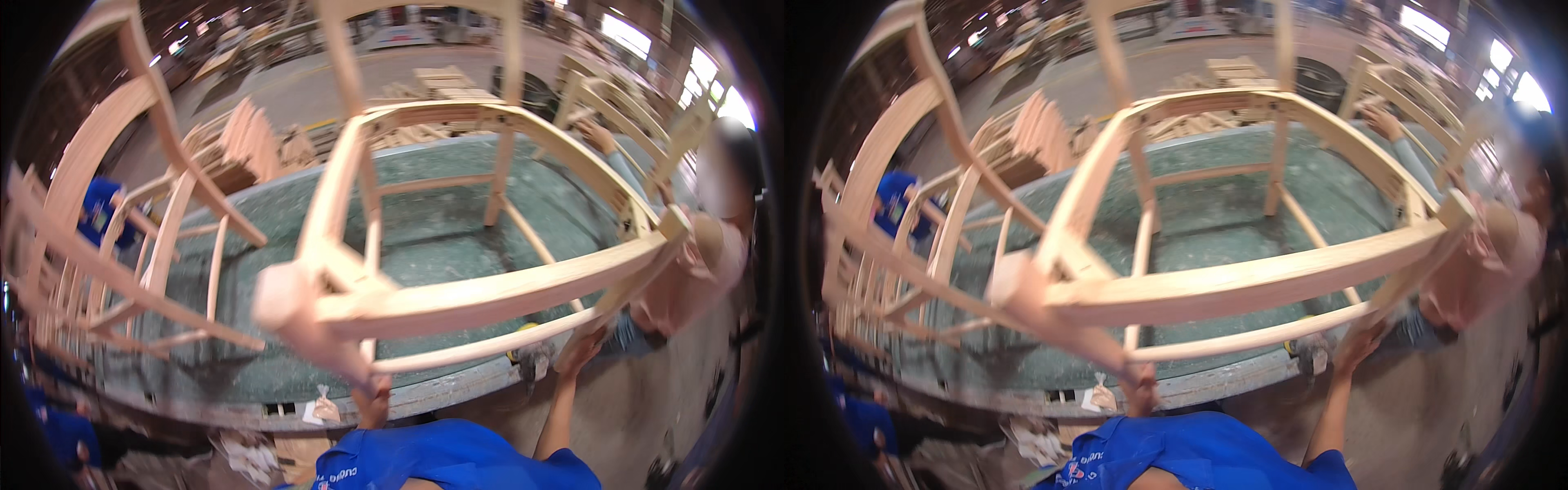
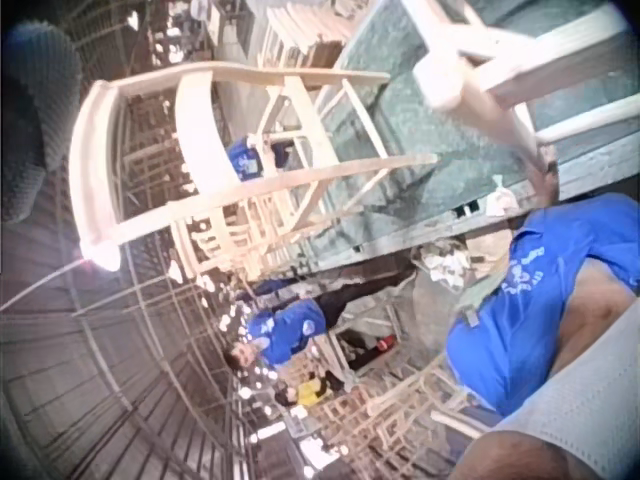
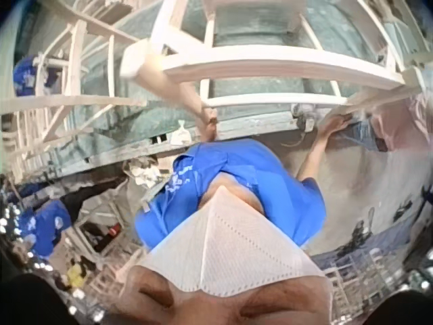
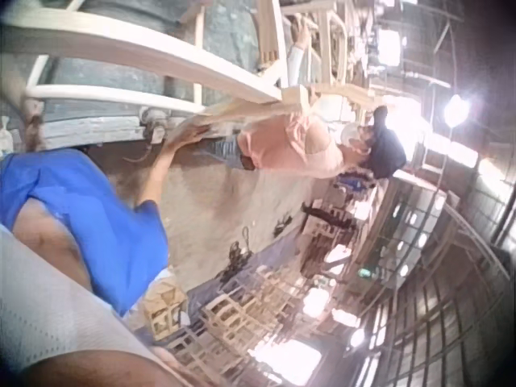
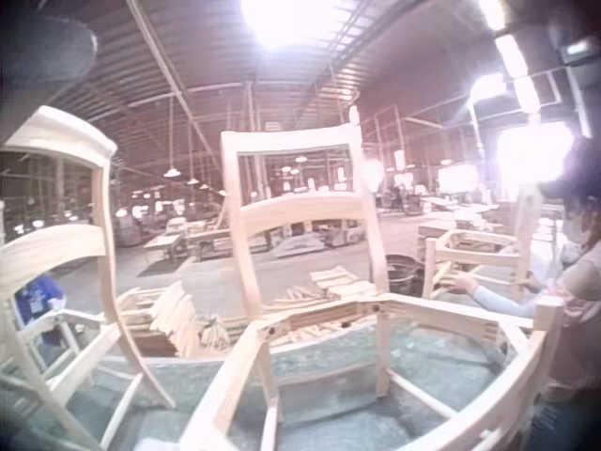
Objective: The person sands unfinished wooden chair frames using an orbital sander and a sanding block. They repeatedly reposition the chairs on a green workbench, sanding legs, rails, and backrests, then flip the chairs to access different surfaces.
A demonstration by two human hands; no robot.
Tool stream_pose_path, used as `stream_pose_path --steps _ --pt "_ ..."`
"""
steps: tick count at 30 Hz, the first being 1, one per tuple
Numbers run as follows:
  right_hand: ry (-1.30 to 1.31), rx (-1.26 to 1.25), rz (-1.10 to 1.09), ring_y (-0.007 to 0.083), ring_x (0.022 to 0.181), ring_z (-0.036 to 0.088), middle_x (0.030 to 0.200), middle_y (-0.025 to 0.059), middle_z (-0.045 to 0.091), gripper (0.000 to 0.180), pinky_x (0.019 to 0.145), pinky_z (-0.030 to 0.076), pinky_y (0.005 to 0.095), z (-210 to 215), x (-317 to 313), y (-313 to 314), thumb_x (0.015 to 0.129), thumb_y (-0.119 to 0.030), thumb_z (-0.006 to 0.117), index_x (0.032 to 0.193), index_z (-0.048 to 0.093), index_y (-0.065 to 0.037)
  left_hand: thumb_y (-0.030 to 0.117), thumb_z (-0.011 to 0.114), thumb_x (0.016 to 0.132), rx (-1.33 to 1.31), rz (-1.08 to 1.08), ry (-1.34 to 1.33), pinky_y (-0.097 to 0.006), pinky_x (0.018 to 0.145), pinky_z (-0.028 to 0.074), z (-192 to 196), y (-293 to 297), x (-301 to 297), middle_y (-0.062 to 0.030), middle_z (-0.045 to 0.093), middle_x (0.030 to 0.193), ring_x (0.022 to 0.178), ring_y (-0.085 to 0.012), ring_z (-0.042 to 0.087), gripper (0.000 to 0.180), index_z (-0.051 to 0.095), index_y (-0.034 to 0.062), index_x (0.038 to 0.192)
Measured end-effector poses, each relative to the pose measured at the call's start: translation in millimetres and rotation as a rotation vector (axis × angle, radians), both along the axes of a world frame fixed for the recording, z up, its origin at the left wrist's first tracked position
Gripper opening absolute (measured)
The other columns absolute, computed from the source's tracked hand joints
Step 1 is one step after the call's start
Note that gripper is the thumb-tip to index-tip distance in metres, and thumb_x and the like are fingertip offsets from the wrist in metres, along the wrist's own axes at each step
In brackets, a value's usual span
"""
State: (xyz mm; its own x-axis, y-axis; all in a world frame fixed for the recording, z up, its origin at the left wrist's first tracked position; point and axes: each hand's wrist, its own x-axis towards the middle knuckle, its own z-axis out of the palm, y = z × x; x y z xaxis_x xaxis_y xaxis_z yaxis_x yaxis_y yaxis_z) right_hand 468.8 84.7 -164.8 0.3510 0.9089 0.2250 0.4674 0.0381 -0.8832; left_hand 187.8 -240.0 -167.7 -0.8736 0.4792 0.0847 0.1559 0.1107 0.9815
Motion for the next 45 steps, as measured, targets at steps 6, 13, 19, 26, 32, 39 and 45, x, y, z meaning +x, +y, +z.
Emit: stream_pose_path --steps 6,13,19,26,32,39,45 --pt "0.058 0.092 0.304 0.0259 0.101 0.061 0.113 0.0171 0.062 0.049 0.084 0.048 0.0350 8 29 138 0.100 -0.035 0.044 0.125 0.053 0.007 0.034 0.068 0.085 -0.066 -0.155 -0.008 -0.037 0.070 0.049 3 167 -29 -0.0171 0.066 0.091 0.083 -0.0349 0.064 0.043 0.058 0.0079 0.117" --pt "0.154 -0.062 0.704 0.0140 0.061 0.060 0.082 0.0111 0.067 0.038 0.057 0.049 0.0278 25 -44 66 0.099 -0.028 0.048 0.118 0.056 0.004 0.043 0.071 0.077 -0.457 -0.160 0.001 -0.045 0.096 0.043 -20 202 -65 -0.0217 0.052 0.128 0.118 -0.0366 0.051 0.076 0.040 0.0022 0.132" --pt "0.371 -0.667 1.164 0.0167 0.059 0.063 0.088 0.0168 0.069 0.040 0.056 0.051 0.0276 6 -123 -98 0.097 -0.022 0.050 0.129 0.046 0.002 0.043 0.070 0.081 -0.127 -0.392 -0.054 -0.040 0.094 0.043 6 120 -26 -0.0198 0.058 0.118 0.111 -0.0320 0.056 0.064 0.049 0.0025 0.126" --pt "0.339 -1.027 1.809 0.0154 0.073 0.065 0.094 0.0106 0.068 0.035 0.064 0.052 0.0276 9 -225 -189 0.094 -0.027 0.057 0.116 0.058 0.001 0.017 0.066 0.090 0.021 -0.328 -0.605 -0.023 0.077 0.048 12 -40 -34 -0.0035 0.060 0.098 0.090 -0.0078 0.057 0.026 0.059 0.0020 0.110" --pt "0.268 -1.260 2.012 0.0136 0.069 0.059 0.087 0.0065 0.065 0.038 0.060 0.048 0.0268 29 -323 -247 0.097 -0.037 0.052 0.110 0.059 -0.003 0.016 0.064 0.091 -0.057 0.084 -0.171 -0.024 0.078 0.048 12 -113 -73 -0.0042 0.060 0.104 0.093 -0.0079 0.057 0.027 0.057 0.0014 0.113" --pt "0.408 -0.077 1.810 0.0146 0.083 0.054 0.090 0.0059 0.056 0.043 0.078 0.046 0.0298 86 -538 -312 0.087 -0.023 0.068 0.120 0.053 0.002 0.016 0.058 0.095 0.301 0.512 -0.308 -0.025 0.086 0.046 29 -186 -102 -0.0070 0.063 0.109 0.101 -0.0124 0.059 0.029 0.056 0.0027 0.120" --pt "0.519 -0.152 1.885 0.0186 0.093 0.060 0.102 0.0115 0.064 0.057 0.082 0.048 0.0322 128 -615 -375 0.075 -0.027 0.079 0.120 0.055 -0.001 0.022 0.057 0.096 0.298 0.667 -0.317 -0.022 0.076 0.045 29 -234 -117 -0.0037 0.065 0.102 0.093 -0.0085 0.061 0.027 0.058 0.0048 0.117"
